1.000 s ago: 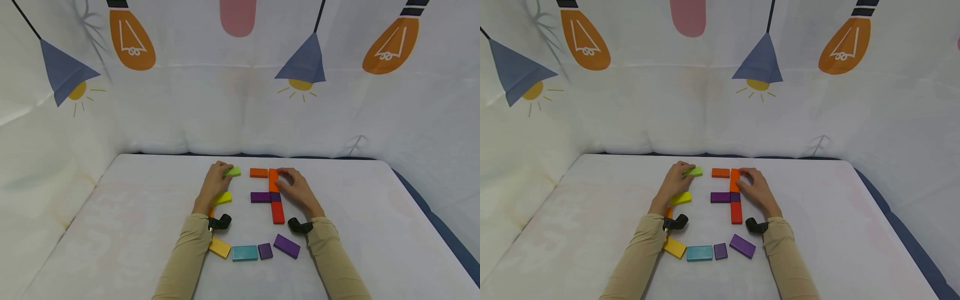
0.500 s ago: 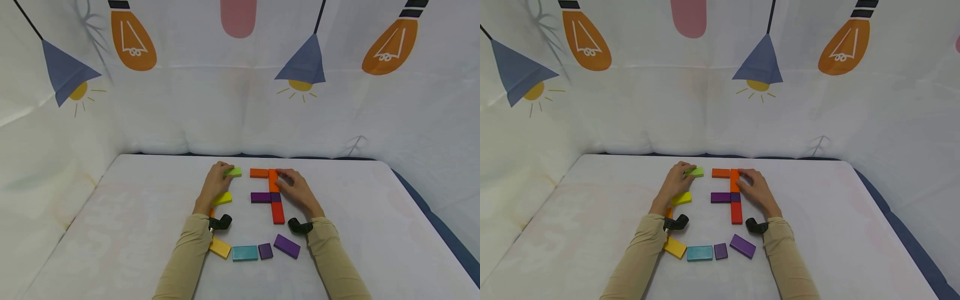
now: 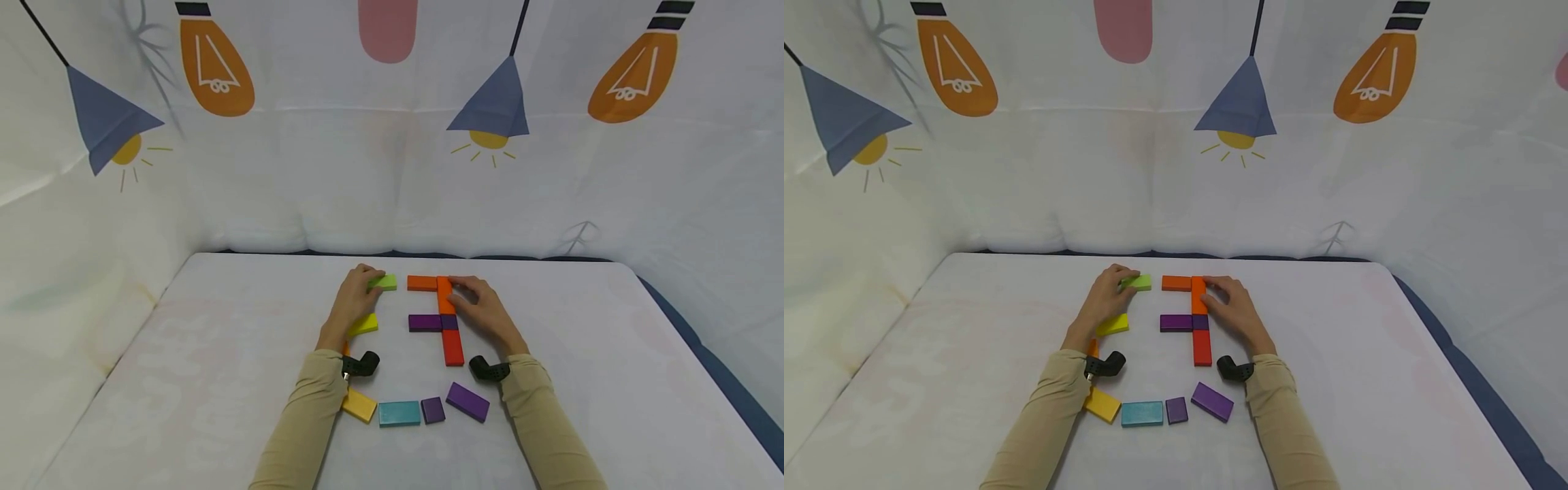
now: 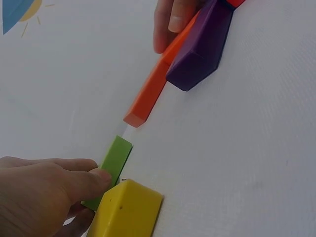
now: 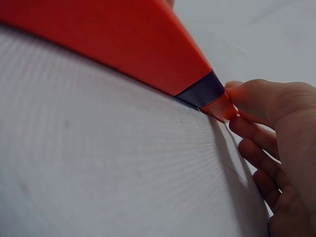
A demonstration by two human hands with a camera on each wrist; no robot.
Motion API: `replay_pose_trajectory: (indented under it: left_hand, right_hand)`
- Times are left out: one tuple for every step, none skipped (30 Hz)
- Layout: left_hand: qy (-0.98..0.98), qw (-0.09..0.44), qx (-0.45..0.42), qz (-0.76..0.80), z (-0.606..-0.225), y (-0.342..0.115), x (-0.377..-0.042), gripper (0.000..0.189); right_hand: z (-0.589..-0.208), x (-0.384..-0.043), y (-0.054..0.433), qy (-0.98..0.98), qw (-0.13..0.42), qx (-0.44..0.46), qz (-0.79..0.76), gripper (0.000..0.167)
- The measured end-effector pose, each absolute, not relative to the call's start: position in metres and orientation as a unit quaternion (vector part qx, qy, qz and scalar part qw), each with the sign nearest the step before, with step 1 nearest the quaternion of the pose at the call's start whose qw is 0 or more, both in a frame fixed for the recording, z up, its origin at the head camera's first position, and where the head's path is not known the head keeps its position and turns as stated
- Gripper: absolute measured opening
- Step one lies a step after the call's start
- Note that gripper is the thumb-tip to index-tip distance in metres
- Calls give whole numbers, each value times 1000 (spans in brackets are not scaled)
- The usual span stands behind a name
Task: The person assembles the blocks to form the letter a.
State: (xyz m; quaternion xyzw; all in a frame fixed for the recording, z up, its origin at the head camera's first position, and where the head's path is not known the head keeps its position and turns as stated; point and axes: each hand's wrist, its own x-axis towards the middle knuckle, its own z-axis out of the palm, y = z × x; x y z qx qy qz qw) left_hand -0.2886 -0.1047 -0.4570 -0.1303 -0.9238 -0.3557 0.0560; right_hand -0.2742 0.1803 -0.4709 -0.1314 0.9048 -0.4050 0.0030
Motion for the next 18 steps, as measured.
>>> replay_pose_trajectory:
  left_hand:
    - [-924,56,-131,-355,-457,-105,-289,32]
    - [-924,57,-132,-355,-457,-105,-289,32]
    - [-924,57,-132,-355,-458,-105,-289,32]
    - [-923,57,-133,-356,-458,-104,-289,32]
    - [-923,58,-133,-356,-458,-105,-289,32]
    - [-923,58,-133,-356,-458,-104,-289,32]
    - [-923,57,-133,-357,-458,-104,-290,32]
    - [-923,58,-135,-357,-458,-104,-290,32]
    - [-922,58,-136,-357,-459,-104,-290,32]
    - [-922,58,-138,-358,-459,-104,-290,32]
    - [-922,58,-140,-358,-459,-104,-291,32]
    - [-921,58,-141,-357,-459,-104,-291,32]
    - [-921,59,-143,-356,-459,-103,-291,32]
    - [-922,59,-145,-356,-459,-103,-291,32]
    - [-922,58,-144,-355,-460,-103,-291,32]
    - [-922,60,-146,-355,-460,-103,-291,32]
    - [-922,60,-145,-354,-460,-103,-291,32]
    - [-922,59,-144,-354,-460,-102,-290,32]
  right_hand:
    - [-471,-274,180,905,2,-132,-404,52]
    - [-471,-274,180,905,1,-133,-403,52]
    - [-471,-274,180,906,0,-134,-402,51]
    - [-471,-274,180,905,-1,-135,-403,52]
    - [-471,-274,180,905,-1,-136,-402,52]
    - [-470,-274,180,905,0,-135,-403,51]
    - [-470,-274,180,905,1,-134,-403,51]
    - [-470,-274,180,905,1,-133,-403,51]
    - [-470,-274,180,905,2,-131,-404,51]
    - [-470,-274,180,906,1,-130,-403,51]
    - [-470,-274,180,906,2,-130,-403,51]
    - [-470,-274,180,906,1,-130,-403,51]
    - [-470,-274,180,906,1,-130,-403,51]
    - [-470,-274,180,906,1,-131,-402,50]
    - [-470,-274,180,906,1,-132,-403,50]
    - [-470,-274,180,905,0,-133,-404,50]
    - [-470,-274,180,904,2,-132,-406,50]
    - [-470,-274,180,904,3,-131,-407,50]
